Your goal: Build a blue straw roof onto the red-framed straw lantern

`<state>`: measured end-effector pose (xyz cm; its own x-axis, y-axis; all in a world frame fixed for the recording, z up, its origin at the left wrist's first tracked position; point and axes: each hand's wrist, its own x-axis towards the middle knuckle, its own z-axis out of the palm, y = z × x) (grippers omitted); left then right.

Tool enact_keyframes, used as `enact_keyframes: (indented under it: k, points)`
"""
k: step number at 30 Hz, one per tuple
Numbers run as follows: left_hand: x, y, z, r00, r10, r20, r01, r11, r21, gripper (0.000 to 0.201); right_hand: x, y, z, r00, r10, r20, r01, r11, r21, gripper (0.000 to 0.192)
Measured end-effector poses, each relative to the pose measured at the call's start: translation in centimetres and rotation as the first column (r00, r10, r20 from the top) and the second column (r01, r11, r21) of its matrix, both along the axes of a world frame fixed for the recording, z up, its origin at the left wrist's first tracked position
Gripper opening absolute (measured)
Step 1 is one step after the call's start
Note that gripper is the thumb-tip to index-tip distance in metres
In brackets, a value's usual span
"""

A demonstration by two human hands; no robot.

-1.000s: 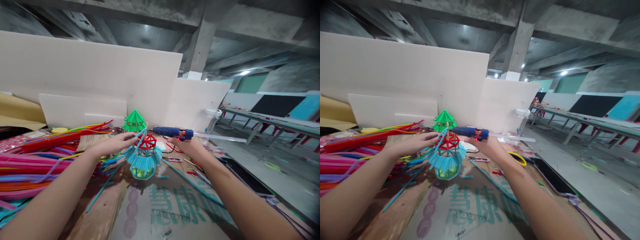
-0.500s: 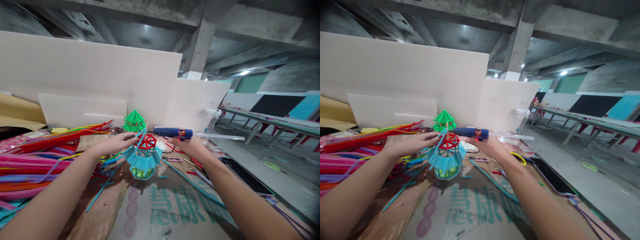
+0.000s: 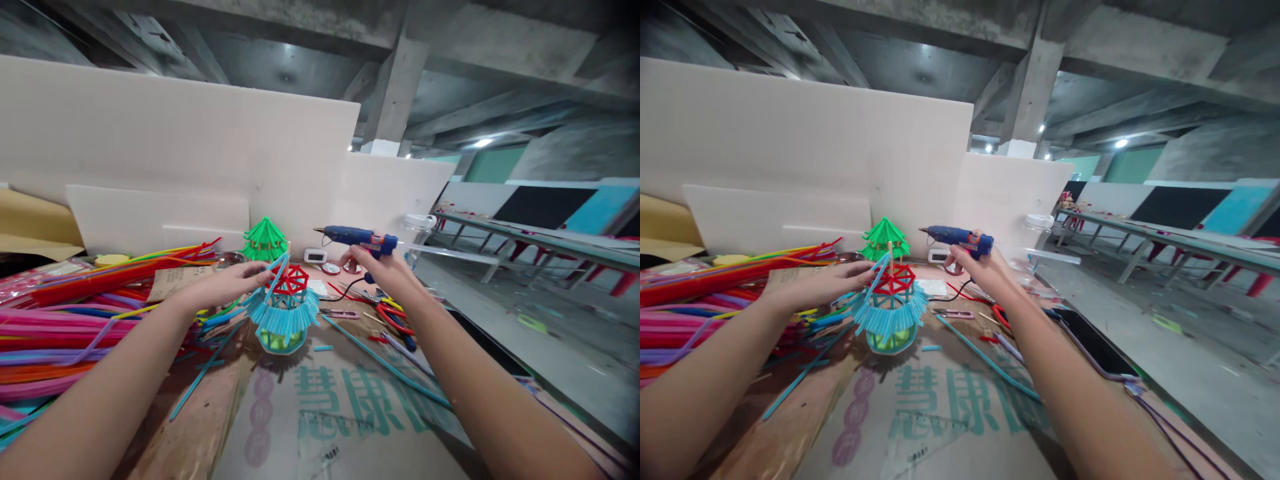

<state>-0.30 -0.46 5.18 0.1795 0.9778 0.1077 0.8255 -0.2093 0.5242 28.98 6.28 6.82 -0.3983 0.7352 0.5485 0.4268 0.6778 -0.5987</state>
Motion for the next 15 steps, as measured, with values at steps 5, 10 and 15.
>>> enact_keyframes:
  k: [5, 10, 15]
  points:
    - [0.2, 0.0, 0.0, 1.0, 0.007, -0.012, -0.007, 1.0, 0.019, 0.077, 2.4, 3.7, -2.9, 0.956, -0.209, 0.204, 0.255, 0.938, -0.236, 0.043]
    - [0.2, 0.1, 0.0, 0.999, 0.036, -0.001, -0.036, 0.998, -0.046, 0.078, 1.9, 6.5, -7.1, 0.943, -0.26, 0.206, 0.31, 0.911, -0.272, 0.039]
    - [0.3, 0.1, 0.1, 0.997, 0.071, -0.012, -0.071, 0.995, -0.073, 0.08, 1.2, 7.6, -9.9, 0.935, -0.273, 0.225, 0.327, 0.911, -0.251, 0.032]
